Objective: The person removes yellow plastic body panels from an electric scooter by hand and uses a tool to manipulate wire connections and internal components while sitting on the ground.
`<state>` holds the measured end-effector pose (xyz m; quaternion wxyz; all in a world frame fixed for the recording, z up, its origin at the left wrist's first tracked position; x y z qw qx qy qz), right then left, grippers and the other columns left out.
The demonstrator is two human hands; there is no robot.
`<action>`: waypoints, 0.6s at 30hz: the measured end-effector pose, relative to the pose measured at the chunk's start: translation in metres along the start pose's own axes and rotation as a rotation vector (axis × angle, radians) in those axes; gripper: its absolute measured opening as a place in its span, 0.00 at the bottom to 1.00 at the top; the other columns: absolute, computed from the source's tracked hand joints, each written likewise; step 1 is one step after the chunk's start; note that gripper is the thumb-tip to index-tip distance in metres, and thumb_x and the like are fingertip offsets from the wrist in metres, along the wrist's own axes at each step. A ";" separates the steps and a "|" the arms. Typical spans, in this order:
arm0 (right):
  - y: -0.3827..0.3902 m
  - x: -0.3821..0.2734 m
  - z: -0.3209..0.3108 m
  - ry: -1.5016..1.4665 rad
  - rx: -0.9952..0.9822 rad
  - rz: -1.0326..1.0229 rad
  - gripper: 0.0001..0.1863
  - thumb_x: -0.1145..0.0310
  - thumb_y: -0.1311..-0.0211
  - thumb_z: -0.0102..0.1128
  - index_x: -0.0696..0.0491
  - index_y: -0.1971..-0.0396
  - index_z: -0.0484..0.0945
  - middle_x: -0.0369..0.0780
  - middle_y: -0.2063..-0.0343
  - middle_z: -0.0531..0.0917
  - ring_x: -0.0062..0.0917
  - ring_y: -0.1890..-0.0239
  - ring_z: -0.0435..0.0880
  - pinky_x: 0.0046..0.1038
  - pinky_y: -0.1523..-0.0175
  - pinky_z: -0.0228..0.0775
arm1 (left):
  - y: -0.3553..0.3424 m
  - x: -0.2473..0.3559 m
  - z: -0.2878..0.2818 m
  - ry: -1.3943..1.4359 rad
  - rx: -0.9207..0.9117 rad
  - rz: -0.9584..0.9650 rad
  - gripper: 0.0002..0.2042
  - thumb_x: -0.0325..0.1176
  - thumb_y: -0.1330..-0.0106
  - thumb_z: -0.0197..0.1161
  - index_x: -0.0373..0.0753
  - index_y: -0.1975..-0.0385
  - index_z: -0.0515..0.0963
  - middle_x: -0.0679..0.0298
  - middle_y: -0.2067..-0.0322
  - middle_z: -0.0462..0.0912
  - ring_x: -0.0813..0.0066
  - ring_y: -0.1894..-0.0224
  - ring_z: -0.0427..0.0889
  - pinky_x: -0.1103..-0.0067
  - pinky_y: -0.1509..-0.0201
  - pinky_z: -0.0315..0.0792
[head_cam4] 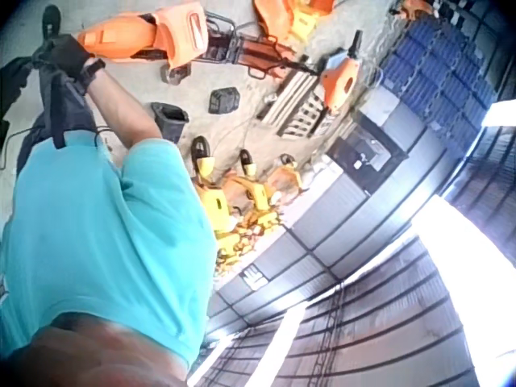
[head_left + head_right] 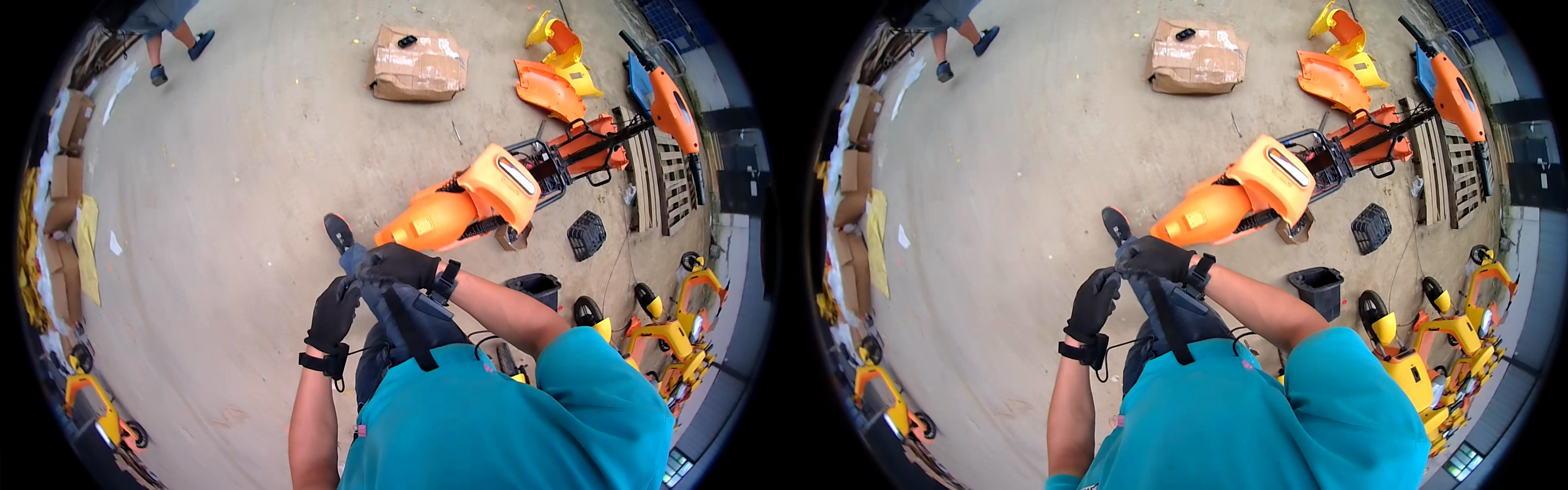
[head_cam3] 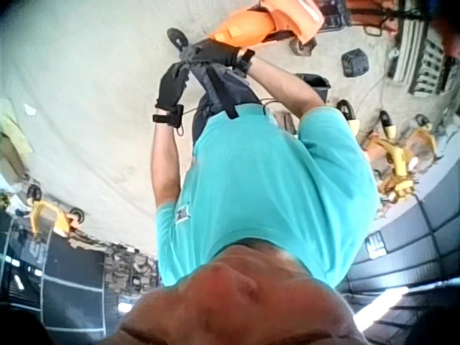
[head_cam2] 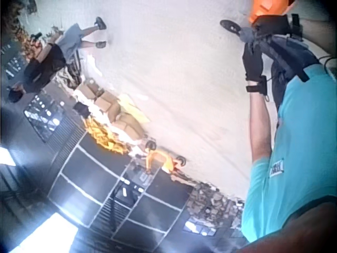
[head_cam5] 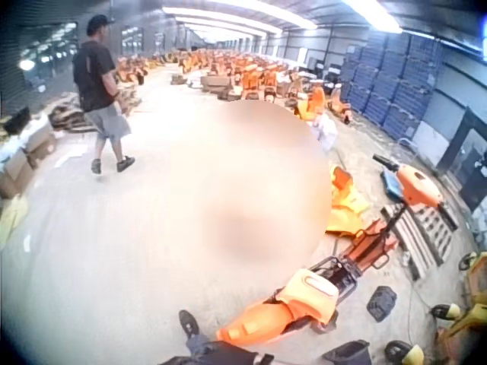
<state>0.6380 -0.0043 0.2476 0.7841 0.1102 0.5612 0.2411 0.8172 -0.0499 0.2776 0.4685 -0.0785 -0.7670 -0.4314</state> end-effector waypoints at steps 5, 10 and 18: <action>-0.086 -0.032 -0.025 -0.084 -0.047 0.068 0.10 0.65 0.40 0.57 0.57 0.66 0.79 0.37 0.73 0.81 0.17 0.72 0.80 0.19 0.67 0.74 | -0.076 0.041 -0.063 -0.174 -0.103 -0.026 0.12 0.37 0.36 0.55 0.34 0.62 0.76 0.64 0.78 0.77 0.79 0.77 0.75 0.79 0.73 0.69; -0.163 -0.075 -0.049 -0.172 -0.041 0.090 0.13 0.60 0.39 0.57 0.55 0.65 0.79 0.36 0.72 0.81 0.18 0.70 0.80 0.19 0.66 0.75 | -0.154 0.083 -0.122 -0.175 -0.214 -0.183 0.09 0.35 0.36 0.56 0.36 0.66 0.75 0.66 0.80 0.77 0.83 0.79 0.74 0.82 0.76 0.68; -0.205 -0.147 -0.151 0.201 0.353 -0.432 0.12 0.65 0.36 0.54 0.55 0.59 0.78 0.37 0.70 0.81 0.18 0.69 0.80 0.21 0.67 0.74 | -0.273 0.169 -0.154 -0.232 -0.568 -0.009 0.13 0.29 0.39 0.54 0.33 0.57 0.76 0.54 0.61 0.82 0.62 0.58 0.80 0.73 0.52 0.71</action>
Point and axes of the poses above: each hand's wrist, its own y-axis away from the middle knuckle, its own z-axis out of the palm, x = y × z, the point moved 3 cm from there along -y, towards the middle knuckle
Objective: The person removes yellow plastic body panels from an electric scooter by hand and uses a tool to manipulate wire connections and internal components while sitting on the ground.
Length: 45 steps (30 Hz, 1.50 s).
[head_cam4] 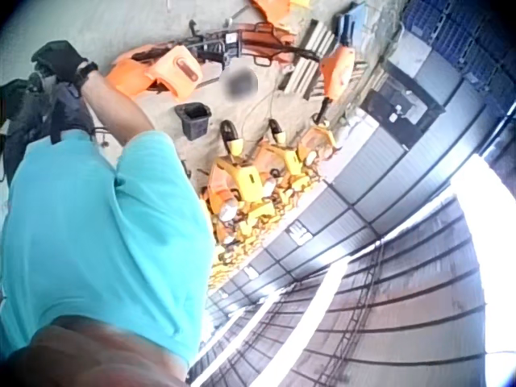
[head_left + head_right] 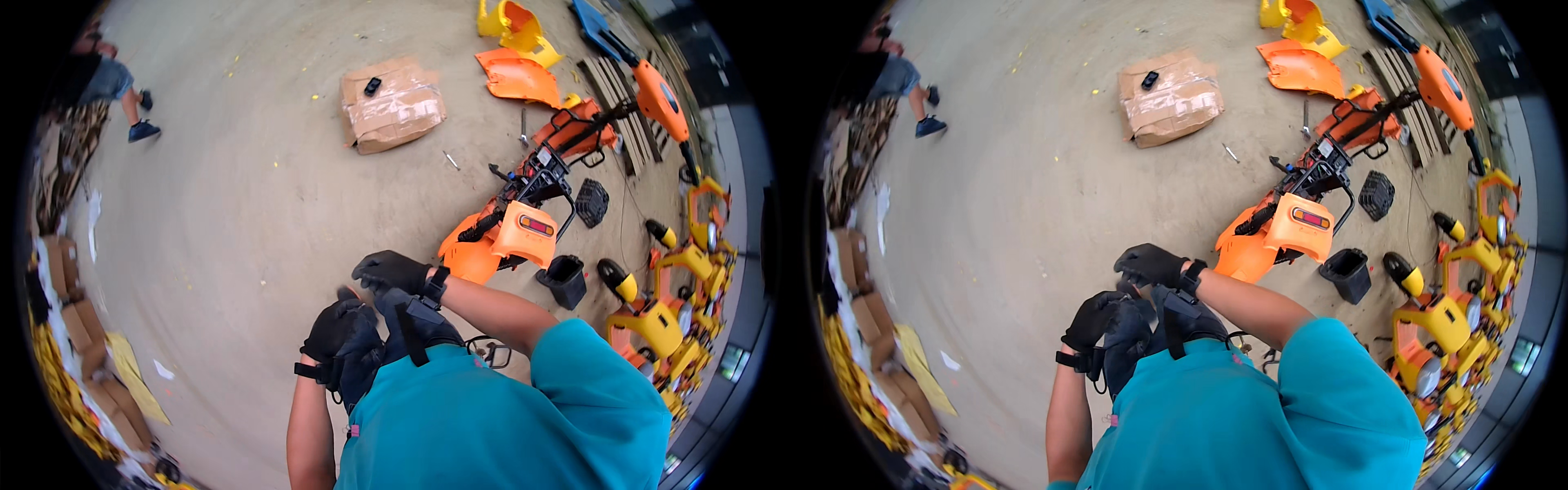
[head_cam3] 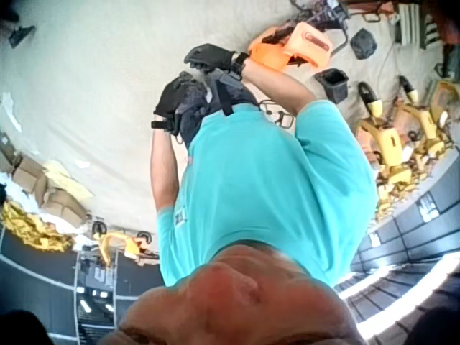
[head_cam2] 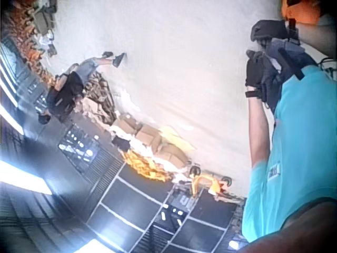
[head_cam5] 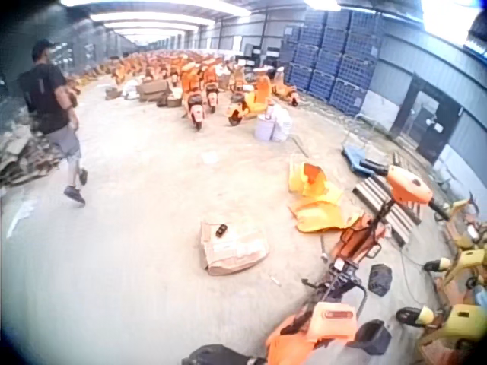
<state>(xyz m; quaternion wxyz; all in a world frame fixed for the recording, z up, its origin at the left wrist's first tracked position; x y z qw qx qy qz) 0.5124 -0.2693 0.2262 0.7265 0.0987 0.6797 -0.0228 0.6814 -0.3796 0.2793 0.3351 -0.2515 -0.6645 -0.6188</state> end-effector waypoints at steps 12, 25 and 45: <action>0.013 -0.004 -0.111 -0.613 0.786 0.593 0.14 0.59 0.35 0.54 0.54 0.59 0.77 0.34 0.71 0.80 0.15 0.73 0.78 0.19 0.66 0.74 | -0.190 0.137 -0.071 -0.088 -0.502 0.027 0.08 0.30 0.36 0.54 0.36 0.61 0.75 0.68 0.74 0.76 0.83 0.74 0.74 0.84 0.70 0.69; 0.104 0.042 -0.039 -0.878 1.500 0.820 0.09 0.64 0.42 0.55 0.55 0.70 0.77 0.36 0.79 0.78 0.19 0.78 0.77 0.22 0.74 0.71 | -0.328 0.242 -0.030 -0.466 -0.871 0.012 0.10 0.35 0.36 0.53 0.38 0.62 0.79 0.69 0.79 0.75 0.81 0.79 0.73 0.83 0.76 0.68; 0.158 0.069 -0.196 -0.958 1.716 0.573 0.14 0.61 0.40 0.53 0.58 0.69 0.77 0.39 0.76 0.79 0.22 0.76 0.78 0.24 0.71 0.73 | -0.448 0.350 0.215 -0.915 -1.397 0.271 0.09 0.28 0.39 0.55 0.35 0.63 0.80 0.62 0.68 0.82 0.77 0.70 0.78 0.80 0.63 0.72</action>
Point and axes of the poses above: each hand's wrist, its own y-axis away from the middle knuckle, its own z-axis out of the palm, x = y × z, the point moved 3 cm from there along -y, towards the middle knuckle
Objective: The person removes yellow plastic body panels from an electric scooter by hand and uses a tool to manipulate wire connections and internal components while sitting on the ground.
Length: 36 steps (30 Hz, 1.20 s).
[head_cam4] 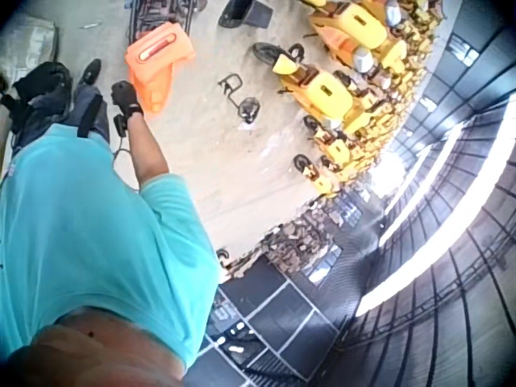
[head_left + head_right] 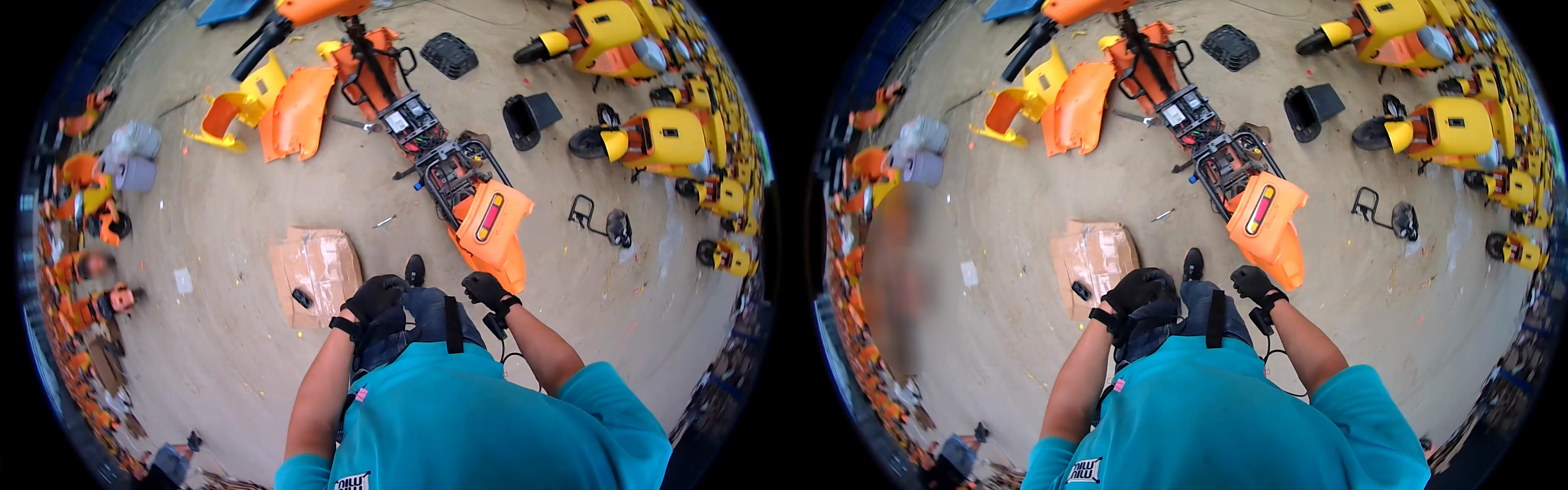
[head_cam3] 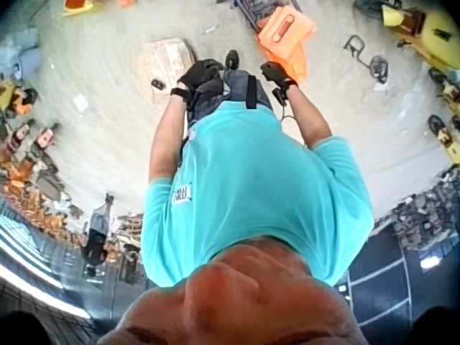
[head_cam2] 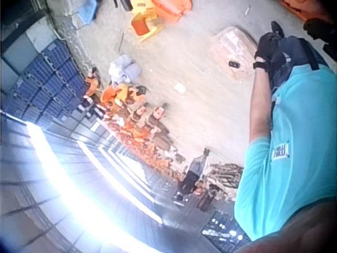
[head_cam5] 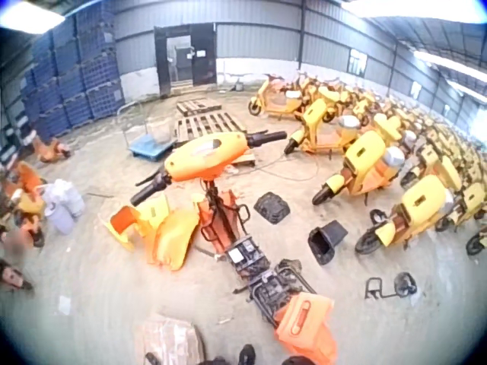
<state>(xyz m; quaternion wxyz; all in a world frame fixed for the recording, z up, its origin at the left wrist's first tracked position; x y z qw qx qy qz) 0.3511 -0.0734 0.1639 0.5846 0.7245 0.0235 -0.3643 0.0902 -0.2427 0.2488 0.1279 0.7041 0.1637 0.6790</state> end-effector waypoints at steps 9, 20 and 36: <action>-0.021 0.041 -0.016 -0.603 0.137 0.099 0.10 0.63 0.39 0.54 0.55 0.67 0.77 0.37 0.78 0.79 0.23 0.77 0.78 0.24 0.73 0.72 | -0.123 0.042 -0.042 0.029 -0.402 -0.364 0.08 0.28 0.37 0.55 0.36 0.64 0.80 0.68 0.72 0.81 0.81 0.72 0.76 0.83 0.65 0.71; -0.029 0.064 0.036 -0.752 0.784 0.244 0.11 0.62 0.42 0.53 0.53 0.76 0.78 0.37 0.84 0.78 0.24 0.84 0.76 0.28 0.76 0.69 | -0.266 0.048 -0.051 -0.369 -1.096 0.177 0.05 0.28 0.39 0.59 0.35 0.68 0.80 0.61 0.71 0.81 0.72 0.67 0.80 0.79 0.63 0.73; -0.035 0.131 0.206 -1.526 0.972 0.314 0.13 0.62 0.35 0.52 0.55 0.59 0.77 0.37 0.71 0.81 0.19 0.72 0.79 0.24 0.65 0.75 | -0.307 -0.102 -0.040 -0.680 -1.311 -0.376 0.10 0.31 0.37 0.53 0.42 0.59 0.79 0.67 0.80 0.71 0.81 0.76 0.72 0.80 0.75 0.67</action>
Point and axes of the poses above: each hand's wrist, its own y-axis away from the middle knuckle, its own z-axis out of the palm, x = y × z, the point moved 3 cm from there along -y, towards the middle knuckle
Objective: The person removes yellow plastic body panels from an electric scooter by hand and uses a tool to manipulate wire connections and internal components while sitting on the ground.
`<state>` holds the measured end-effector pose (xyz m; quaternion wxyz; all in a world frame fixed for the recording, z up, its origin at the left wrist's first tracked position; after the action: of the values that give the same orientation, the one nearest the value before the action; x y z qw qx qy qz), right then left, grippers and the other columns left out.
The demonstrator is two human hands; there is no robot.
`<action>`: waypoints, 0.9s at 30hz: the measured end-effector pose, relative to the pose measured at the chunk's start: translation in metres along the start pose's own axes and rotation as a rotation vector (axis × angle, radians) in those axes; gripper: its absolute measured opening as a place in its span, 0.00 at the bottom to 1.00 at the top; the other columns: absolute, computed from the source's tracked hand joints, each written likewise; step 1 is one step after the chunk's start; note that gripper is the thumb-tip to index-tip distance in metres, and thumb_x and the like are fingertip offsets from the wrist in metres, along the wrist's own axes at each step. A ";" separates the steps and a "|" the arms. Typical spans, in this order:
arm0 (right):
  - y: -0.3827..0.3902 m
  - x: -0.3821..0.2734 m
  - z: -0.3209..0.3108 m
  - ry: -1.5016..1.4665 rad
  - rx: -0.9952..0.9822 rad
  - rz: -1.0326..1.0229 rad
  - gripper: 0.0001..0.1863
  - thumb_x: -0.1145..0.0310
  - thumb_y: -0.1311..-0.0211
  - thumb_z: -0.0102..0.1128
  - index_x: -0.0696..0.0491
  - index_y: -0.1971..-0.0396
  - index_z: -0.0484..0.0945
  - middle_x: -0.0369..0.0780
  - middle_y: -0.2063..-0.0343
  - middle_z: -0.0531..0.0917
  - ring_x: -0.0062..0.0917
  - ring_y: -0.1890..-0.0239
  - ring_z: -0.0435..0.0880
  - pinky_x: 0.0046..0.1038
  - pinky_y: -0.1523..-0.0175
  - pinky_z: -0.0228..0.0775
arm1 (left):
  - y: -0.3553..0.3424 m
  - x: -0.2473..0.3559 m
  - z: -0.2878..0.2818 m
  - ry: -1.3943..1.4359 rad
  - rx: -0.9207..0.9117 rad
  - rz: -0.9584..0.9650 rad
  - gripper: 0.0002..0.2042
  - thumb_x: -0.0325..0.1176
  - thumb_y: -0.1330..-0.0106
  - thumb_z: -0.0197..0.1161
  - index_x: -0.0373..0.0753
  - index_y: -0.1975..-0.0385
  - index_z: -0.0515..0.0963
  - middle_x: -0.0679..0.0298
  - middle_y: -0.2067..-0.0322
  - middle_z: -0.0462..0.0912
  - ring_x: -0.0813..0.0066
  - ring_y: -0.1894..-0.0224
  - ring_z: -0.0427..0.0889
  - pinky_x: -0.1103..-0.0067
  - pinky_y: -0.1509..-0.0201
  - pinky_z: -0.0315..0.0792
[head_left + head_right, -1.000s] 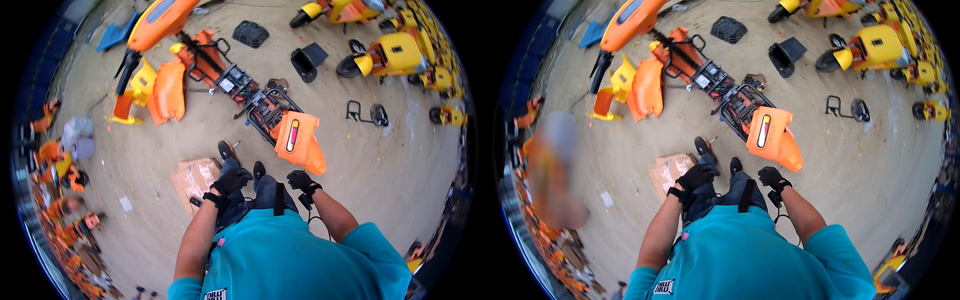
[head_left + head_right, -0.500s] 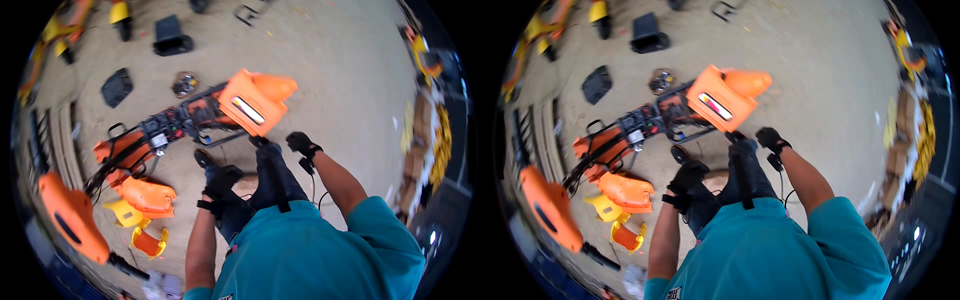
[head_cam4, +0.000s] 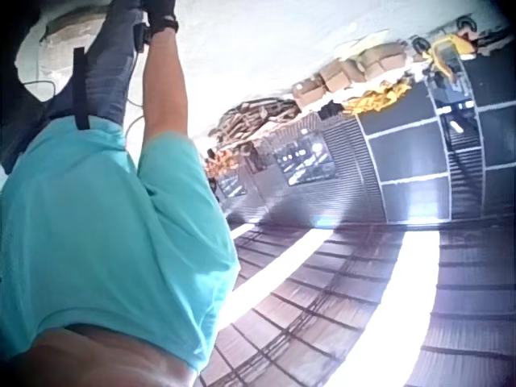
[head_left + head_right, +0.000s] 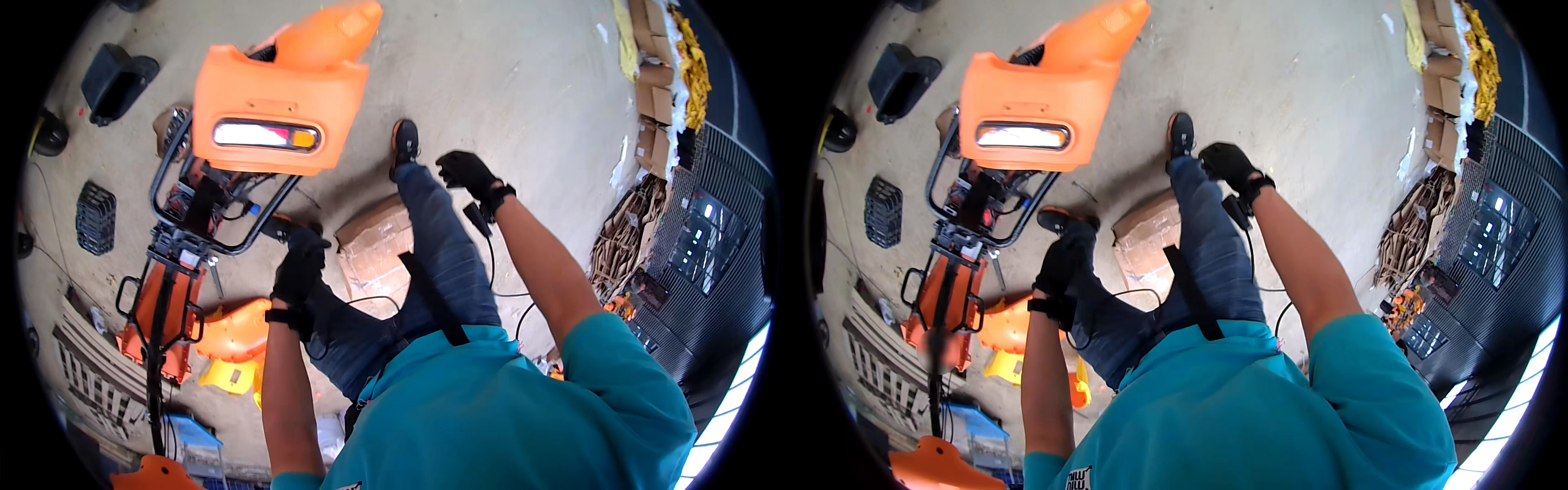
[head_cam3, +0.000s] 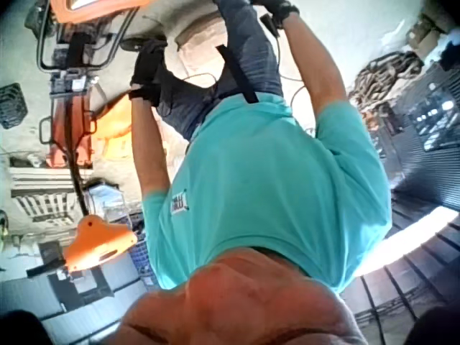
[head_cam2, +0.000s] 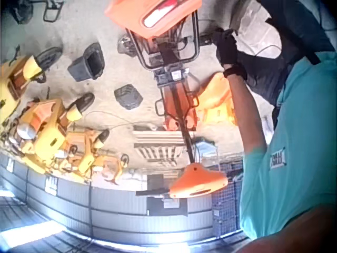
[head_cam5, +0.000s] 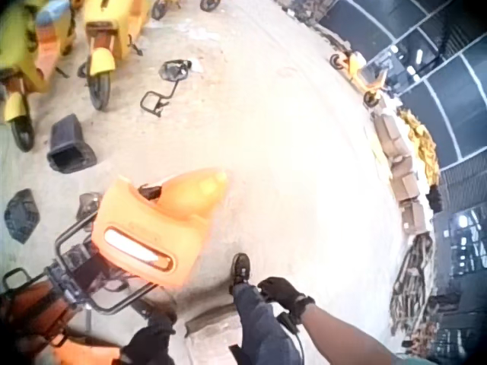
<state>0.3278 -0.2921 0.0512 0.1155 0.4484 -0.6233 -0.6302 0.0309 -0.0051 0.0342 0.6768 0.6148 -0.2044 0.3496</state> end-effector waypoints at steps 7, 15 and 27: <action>-0.129 -0.010 0.016 0.551 -0.072 -0.287 0.18 0.56 0.39 0.52 0.57 0.69 0.79 0.41 0.77 0.82 0.29 0.73 0.81 0.33 0.65 0.72 | -0.108 -0.072 0.038 0.183 0.172 -0.130 0.10 0.30 0.33 0.50 0.39 0.55 0.74 0.67 0.75 0.75 0.79 0.74 0.74 0.81 0.70 0.70; -0.251 0.028 0.005 0.307 -0.074 -0.168 0.13 0.63 0.41 0.54 0.59 0.69 0.78 0.38 0.77 0.81 0.22 0.79 0.79 0.24 0.73 0.74 | -0.198 -0.100 0.075 0.273 0.135 -0.274 0.12 0.25 0.34 0.48 0.34 0.52 0.71 0.67 0.74 0.74 0.82 0.74 0.71 0.85 0.67 0.70; -0.376 0.084 0.113 0.611 -0.121 -0.157 0.16 0.60 0.40 0.52 0.59 0.75 0.79 0.39 0.82 0.80 0.25 0.83 0.80 0.27 0.75 0.74 | -0.266 -0.174 0.003 0.143 0.227 -0.343 0.07 0.32 0.37 0.57 0.41 0.61 0.74 0.65 0.76 0.78 0.78 0.76 0.76 0.81 0.73 0.71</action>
<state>0.3549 -0.2000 -0.3392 0.2746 0.6558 -0.4846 -0.5096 0.1073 -0.0465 -0.2711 0.6654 0.6866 -0.0077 0.2929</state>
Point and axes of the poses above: each hand's wrist, its own y-axis away from the middle knuckle, its own z-axis out of the palm, x = y × z, the point moved 3 cm from there along -y, towards the middle knuckle
